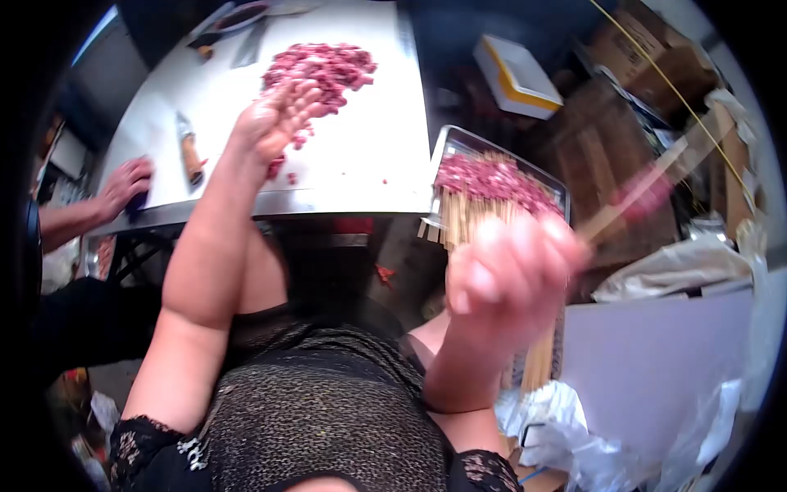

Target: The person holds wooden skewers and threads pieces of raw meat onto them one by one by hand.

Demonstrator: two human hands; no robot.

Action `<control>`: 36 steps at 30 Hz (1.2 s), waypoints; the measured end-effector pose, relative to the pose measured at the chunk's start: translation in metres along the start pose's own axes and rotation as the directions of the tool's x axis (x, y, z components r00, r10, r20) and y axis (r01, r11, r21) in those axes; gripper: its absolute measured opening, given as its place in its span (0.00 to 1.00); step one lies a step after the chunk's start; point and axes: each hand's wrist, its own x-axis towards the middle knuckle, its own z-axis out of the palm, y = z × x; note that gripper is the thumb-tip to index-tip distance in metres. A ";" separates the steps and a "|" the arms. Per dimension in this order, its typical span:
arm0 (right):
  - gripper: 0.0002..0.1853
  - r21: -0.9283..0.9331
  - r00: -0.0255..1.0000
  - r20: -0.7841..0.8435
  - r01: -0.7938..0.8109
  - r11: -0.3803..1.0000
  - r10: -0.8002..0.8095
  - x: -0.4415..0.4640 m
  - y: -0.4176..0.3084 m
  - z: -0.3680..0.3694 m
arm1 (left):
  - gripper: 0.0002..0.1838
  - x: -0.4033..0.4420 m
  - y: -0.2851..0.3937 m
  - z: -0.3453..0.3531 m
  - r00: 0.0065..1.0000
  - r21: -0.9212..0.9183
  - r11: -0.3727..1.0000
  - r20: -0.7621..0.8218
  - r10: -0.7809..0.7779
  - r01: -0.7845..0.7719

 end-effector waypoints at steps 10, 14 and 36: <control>0.16 -0.961 0.950 -0.262 -0.240 -0.139 0.169 0.010 0.036 -0.133 | 0.12 -0.003 0.012 0.000 0.998 0.092 0.995 0.057 0.022 -0.027; 0.15 -0.959 0.944 -0.280 -0.267 -0.096 0.172 0.010 0.033 -0.135 | 0.12 -0.003 0.008 0.008 0.995 0.060 0.998 0.093 0.017 -0.022; 0.13 -0.972 0.982 -0.172 -0.155 -0.180 0.083 -0.003 0.041 -0.145 | 0.12 -0.021 0.002 0.016 0.985 0.009 1.000 0.174 -0.001 -0.001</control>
